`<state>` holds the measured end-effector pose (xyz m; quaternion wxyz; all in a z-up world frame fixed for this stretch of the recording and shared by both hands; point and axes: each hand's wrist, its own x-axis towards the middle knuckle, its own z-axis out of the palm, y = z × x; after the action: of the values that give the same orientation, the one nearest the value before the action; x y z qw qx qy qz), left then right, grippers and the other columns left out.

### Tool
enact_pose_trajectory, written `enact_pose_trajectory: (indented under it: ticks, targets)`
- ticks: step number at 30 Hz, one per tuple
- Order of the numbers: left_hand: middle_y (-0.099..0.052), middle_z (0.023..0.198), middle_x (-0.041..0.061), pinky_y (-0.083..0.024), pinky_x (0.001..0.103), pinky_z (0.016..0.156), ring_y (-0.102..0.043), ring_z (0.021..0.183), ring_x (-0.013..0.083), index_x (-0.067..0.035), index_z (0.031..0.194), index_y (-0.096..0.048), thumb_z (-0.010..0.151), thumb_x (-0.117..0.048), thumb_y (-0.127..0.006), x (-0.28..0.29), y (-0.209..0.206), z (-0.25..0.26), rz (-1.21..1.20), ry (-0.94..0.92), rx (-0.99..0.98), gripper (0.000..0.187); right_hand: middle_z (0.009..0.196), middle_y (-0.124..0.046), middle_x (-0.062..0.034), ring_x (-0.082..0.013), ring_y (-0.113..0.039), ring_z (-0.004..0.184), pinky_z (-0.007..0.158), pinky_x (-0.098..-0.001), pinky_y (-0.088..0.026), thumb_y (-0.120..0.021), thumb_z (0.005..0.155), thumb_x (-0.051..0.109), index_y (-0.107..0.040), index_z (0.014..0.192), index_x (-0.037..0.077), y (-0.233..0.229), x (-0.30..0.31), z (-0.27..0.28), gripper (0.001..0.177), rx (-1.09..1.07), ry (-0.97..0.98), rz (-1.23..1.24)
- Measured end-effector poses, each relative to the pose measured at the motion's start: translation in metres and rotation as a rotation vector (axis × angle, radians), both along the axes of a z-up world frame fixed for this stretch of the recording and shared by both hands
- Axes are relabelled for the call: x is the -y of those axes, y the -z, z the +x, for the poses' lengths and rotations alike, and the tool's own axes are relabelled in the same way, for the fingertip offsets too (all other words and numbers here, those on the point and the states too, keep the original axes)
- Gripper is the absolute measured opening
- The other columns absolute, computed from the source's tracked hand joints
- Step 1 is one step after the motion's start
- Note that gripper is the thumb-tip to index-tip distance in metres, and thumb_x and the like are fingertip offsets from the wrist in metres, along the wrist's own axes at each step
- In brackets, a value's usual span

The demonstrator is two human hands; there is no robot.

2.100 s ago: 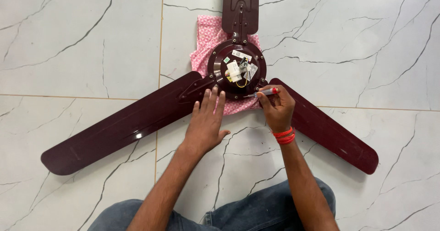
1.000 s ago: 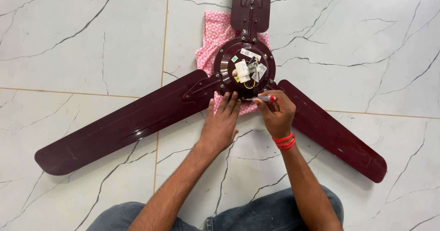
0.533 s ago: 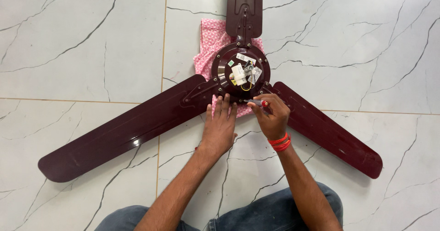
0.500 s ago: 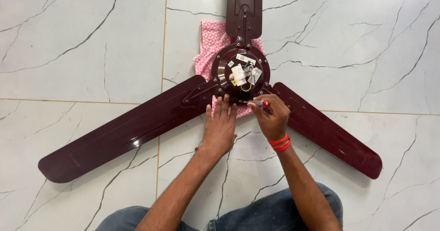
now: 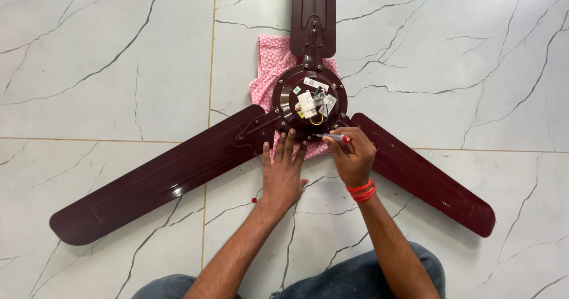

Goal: The person is repairing a ceiling fan by using a screwdriver to tighten screws on the fan's central hub. The fan is placed on a cloth on the floor, and the person works on the electrical components inside the hub.

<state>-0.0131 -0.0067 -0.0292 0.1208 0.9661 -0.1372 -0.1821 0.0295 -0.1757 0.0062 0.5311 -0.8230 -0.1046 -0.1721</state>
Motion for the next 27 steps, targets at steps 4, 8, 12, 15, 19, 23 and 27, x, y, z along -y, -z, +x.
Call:
enact_pose_trajectory:
  ticks: [4,8,12,15,19,23,27]
  targets:
    - [-0.001,0.170,0.016,-0.001,0.065,0.121,-0.001,0.156,0.0320,-0.023,0.160,-0.026,0.079,-0.061,-0.074,0.002,0.003,0.002,0.027,-0.002,0.006,0.102,0.098,-0.072,-0.0077,-0.0048,-0.066,0.074,0.060,-0.0188,-0.054,-0.081,0.093,0.010,-0.068,0.095,-0.001,0.008,0.003,0.002,0.017,-0.054,0.005,0.040]
    - [-0.003,0.171,0.013,-0.002,0.065,0.122,-0.003,0.157,0.0311,-0.023,0.161,-0.029,0.079,-0.063,-0.073,0.004,0.003,0.000,0.011,-0.033,-0.003,0.101,0.100,-0.072,-0.0075,-0.0043,-0.066,0.078,0.063,-0.0181,-0.054,-0.081,0.094,0.010,-0.067,0.097,-0.001,0.011,0.003,0.000,0.018,-0.047,-0.021,0.050]
    - [-0.004,0.171,0.013,-0.003,0.065,0.122,-0.004,0.157,0.0310,-0.022,0.159,-0.032,0.079,-0.064,-0.072,0.005,0.003,0.001,-0.002,-0.045,0.003,0.099,0.100,-0.071,-0.0071,-0.0030,-0.061,0.075,0.059,-0.0168,-0.049,-0.083,0.093,0.010,-0.070,0.099,-0.001,0.007,0.001,-0.002,0.017,-0.050,0.003,-0.003]
    - [-0.004,0.170,0.013,-0.004,0.065,0.122,-0.006,0.157,0.0304,-0.021,0.158,-0.033,0.079,-0.064,-0.072,0.004,0.003,0.001,0.005,-0.046,0.053,0.098,0.098,-0.070,-0.0065,-0.0024,-0.060,0.074,0.059,-0.0165,-0.049,-0.084,0.091,0.011,-0.070,0.098,-0.001,0.003,-0.001,-0.004,0.019,-0.071,0.005,-0.016]
    - [-0.005,0.170,0.014,-0.007,0.066,0.122,-0.008,0.156,0.0328,-0.020,0.159,-0.034,0.078,-0.061,-0.076,0.002,0.001,0.000,-0.023,-0.043,0.045,0.099,0.096,-0.071,-0.0069,-0.0054,-0.063,0.074,0.059,-0.0192,-0.051,-0.085,0.090,0.011,-0.071,0.097,-0.001,-0.001,-0.008,-0.007,0.020,-0.034,0.012,-0.078]
    - [-0.005,0.170,0.016,-0.008,0.066,0.121,-0.009,0.156,0.0352,-0.019,0.159,-0.033,0.077,-0.054,-0.080,0.001,-0.003,0.001,-0.035,-0.023,0.040,0.100,0.097,-0.072,-0.0073,-0.0093,-0.069,0.079,0.064,-0.0222,-0.056,-0.086,0.089,0.011,-0.069,0.093,0.001,-0.004,-0.012,-0.011,0.021,0.074,0.010,-0.166]
    - [-0.005,0.170,0.017,-0.008,0.065,0.121,-0.010,0.156,0.0357,-0.020,0.160,-0.032,0.077,-0.048,-0.082,-0.002,-0.003,-0.001,-0.035,-0.010,0.063,0.101,0.095,-0.072,-0.0071,-0.0085,-0.066,0.076,0.062,-0.0213,-0.055,-0.086,0.089,0.011,-0.070,0.095,0.000,-0.002,-0.011,-0.014,0.020,0.051,0.044,-0.129]
